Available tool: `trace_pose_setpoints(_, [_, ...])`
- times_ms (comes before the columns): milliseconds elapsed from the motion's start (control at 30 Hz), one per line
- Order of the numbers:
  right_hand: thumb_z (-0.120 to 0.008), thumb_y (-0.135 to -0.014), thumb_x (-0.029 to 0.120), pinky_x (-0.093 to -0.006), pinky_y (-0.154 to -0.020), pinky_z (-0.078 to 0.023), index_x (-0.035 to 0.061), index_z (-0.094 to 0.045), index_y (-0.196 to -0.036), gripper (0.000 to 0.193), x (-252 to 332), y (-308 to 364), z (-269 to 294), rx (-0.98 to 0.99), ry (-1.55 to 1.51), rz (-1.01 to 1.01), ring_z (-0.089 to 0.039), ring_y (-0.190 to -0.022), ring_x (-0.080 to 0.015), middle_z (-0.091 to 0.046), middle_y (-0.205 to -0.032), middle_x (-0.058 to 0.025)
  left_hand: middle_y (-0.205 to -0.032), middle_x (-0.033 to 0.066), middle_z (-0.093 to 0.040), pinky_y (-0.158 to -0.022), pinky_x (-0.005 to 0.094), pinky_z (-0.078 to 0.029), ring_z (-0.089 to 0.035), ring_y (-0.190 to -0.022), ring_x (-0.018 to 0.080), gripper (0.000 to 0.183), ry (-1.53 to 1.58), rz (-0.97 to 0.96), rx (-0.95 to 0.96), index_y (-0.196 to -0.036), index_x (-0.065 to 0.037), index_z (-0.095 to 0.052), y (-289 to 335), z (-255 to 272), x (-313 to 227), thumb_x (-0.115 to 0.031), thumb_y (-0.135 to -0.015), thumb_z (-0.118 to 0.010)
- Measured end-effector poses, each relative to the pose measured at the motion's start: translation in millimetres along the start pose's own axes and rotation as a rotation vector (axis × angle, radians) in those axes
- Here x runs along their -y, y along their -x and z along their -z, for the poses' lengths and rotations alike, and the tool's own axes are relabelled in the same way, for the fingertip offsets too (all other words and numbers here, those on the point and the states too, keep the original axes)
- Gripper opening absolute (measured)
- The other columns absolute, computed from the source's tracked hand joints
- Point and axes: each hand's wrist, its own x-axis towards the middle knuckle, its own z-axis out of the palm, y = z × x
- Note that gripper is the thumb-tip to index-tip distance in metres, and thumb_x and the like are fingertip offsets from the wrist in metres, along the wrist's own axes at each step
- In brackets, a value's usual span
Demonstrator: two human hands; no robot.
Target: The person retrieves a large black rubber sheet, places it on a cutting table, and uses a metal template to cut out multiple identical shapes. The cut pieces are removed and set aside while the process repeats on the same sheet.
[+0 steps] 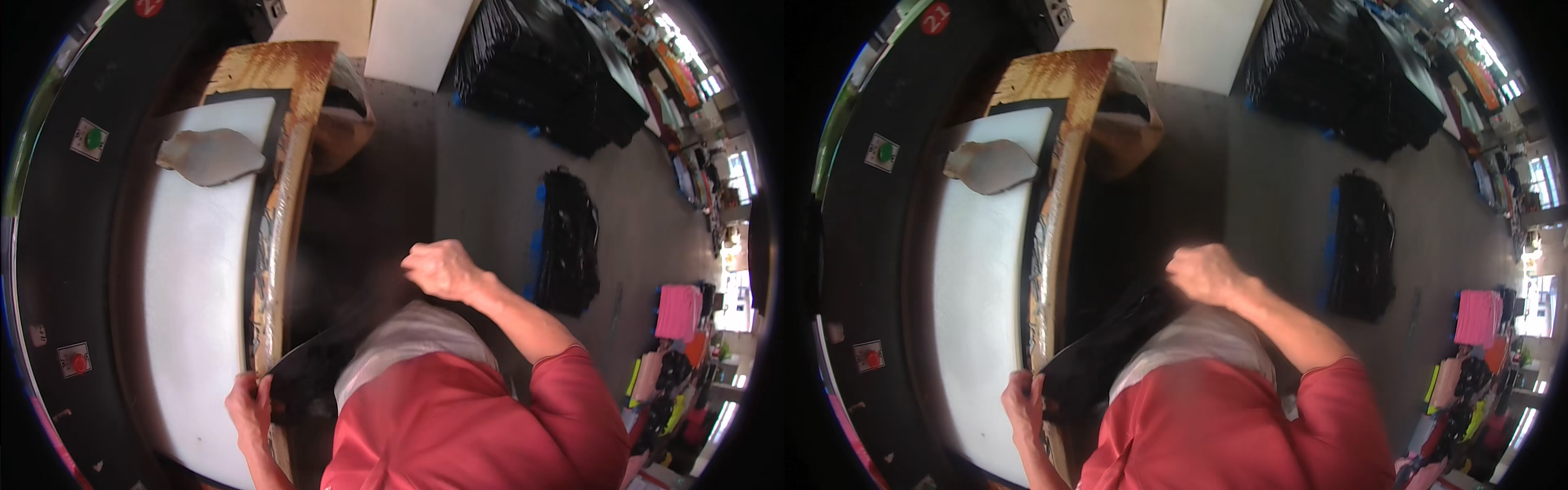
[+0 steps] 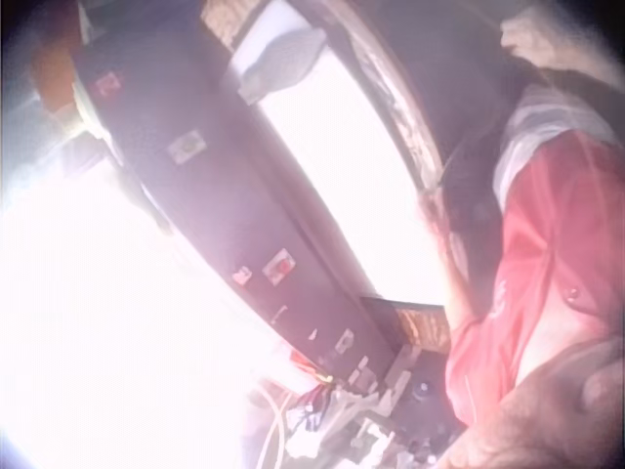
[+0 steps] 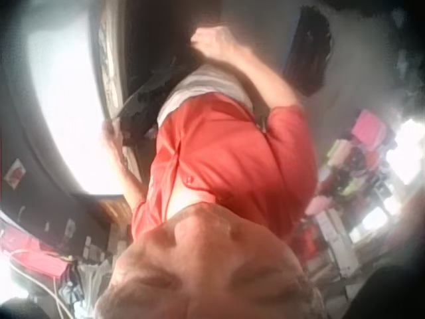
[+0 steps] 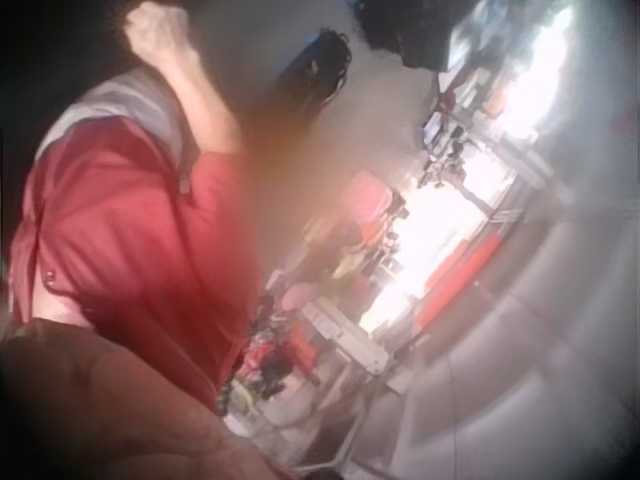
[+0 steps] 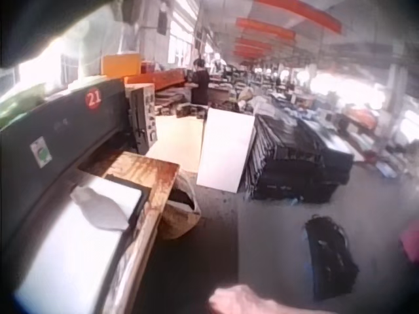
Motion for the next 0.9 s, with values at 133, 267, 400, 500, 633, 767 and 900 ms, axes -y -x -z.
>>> trace_pose_setpoints(133, [-0.081, -0.082, 0.01, -0.0422, -0.07, -0.06, 0.0057, -0.079, -0.096, 0.015, -28, 79, 44, -0.103, -0.015, -0.243, -0.073, -0.079, -0.0304, -0.072, -0.089, -0.0079, -0.079, 0.0148, -0.067, -0.063, 0.0462, -0.054, -0.068, -0.071, 0.0384, 0.026, -0.119, -0.505, 0.29, -0.086, 0.0, -0.073, -8, -16, -86, -0.018, -0.086, -0.091])
trace_pose_setpoints(267, [-0.081, -0.081, 0.009, -0.0429, -0.075, -0.058, 0.0031, -0.078, -0.104, 0.024, -45, 168, 109, -0.143, 0.049, -0.383, -0.071, -0.079, -0.0322, -0.07, -0.091, -0.0105, -0.076, 0.0123, -0.064, -0.059, 0.0439, -0.053, -0.068, -0.069, 0.0351, 0.022, -0.211, -0.682, 0.371, -0.083, -0.001, -0.074, -19, -45, -179, -0.014, -0.081, -0.093])
trace_pose_setpoints(400, [-0.084, -0.078, 0.006, -0.0422, -0.069, -0.054, 0.0046, -0.074, -0.102, 0.026, -51, 242, 166, -0.219, 0.139, -0.516, -0.068, -0.074, -0.0311, -0.066, -0.087, -0.0084, -0.074, 0.0098, -0.064, -0.056, 0.0406, -0.053, -0.067, -0.064, 0.0302, 0.018, -0.111, -0.87, 0.288, -0.08, -0.003, -0.075, -35, -71, -272, -0.006, -0.078, -0.093])
trace_pose_setpoints(500, [-0.084, -0.076, 0.005, -0.0415, -0.067, -0.052, 0.0043, -0.074, -0.102, 0.028, -76, 289, 201, -0.269, 0.181, -0.56, -0.065, -0.071, -0.0303, -0.063, -0.084, -0.0082, -0.074, 0.0098, -0.064, -0.058, 0.0414, -0.053, -0.067, -0.066, 0.0311, 0.019, -0.16, -0.962, 0.207, -0.081, -0.003, -0.075, -45, -106, -347, -0.006, -0.076, -0.093])
trace_pose_setpoints(633, [-0.081, -0.076, 0.003, -0.0431, -0.065, -0.052, 0.0006, -0.075, -0.1, 0.025, -92, 335, 263, -0.288, 0.231, -0.67, -0.063, -0.069, -0.0323, -0.062, -0.081, -0.0111, -0.077, 0.0099, -0.063, -0.059, 0.0398, -0.053, -0.066, -0.067, 0.0309, 0.026, -0.11, -1.14, 0.127, -0.09, -0.003, -0.076, -53, -131, -448, 0.002, -0.07, -0.09])
trace_pose_setpoints(767, [-0.085, -0.077, 0.01, -0.042, -0.065, -0.051, 0.0045, -0.076, -0.1, 0.025, -119, 364, 314, -0.329, 0.35, -0.743, -0.064, -0.07, -0.0305, -0.06, -0.082, -0.0088, -0.079, 0.0106, -0.062, -0.06, 0.0389, -0.053, -0.066, -0.067, 0.032, 0.025, -0.05, -1.227, 0.174, -0.094, -0.004, -0.076, -65, -162, -544, 0.005, -0.073, -0.086])
trace_pose_setpoints(900, [-0.084, -0.086, 0.012, -0.0445, -0.064, -0.052, 0.0045, -0.076, -0.098, 0.016, -173, 388, 352, -0.336, 0.4, -0.89, -0.066, -0.071, -0.0333, -0.063, -0.083, -0.0108, -0.08, 0.0116, -0.061, -0.06, 0.0394, -0.051, -0.065, -0.066, 0.0331, 0.017, -0.005, -1.321, 0.274, -0.094, -0.003, -0.075, -87, -220, -640, 0.002, -0.081, -0.086])
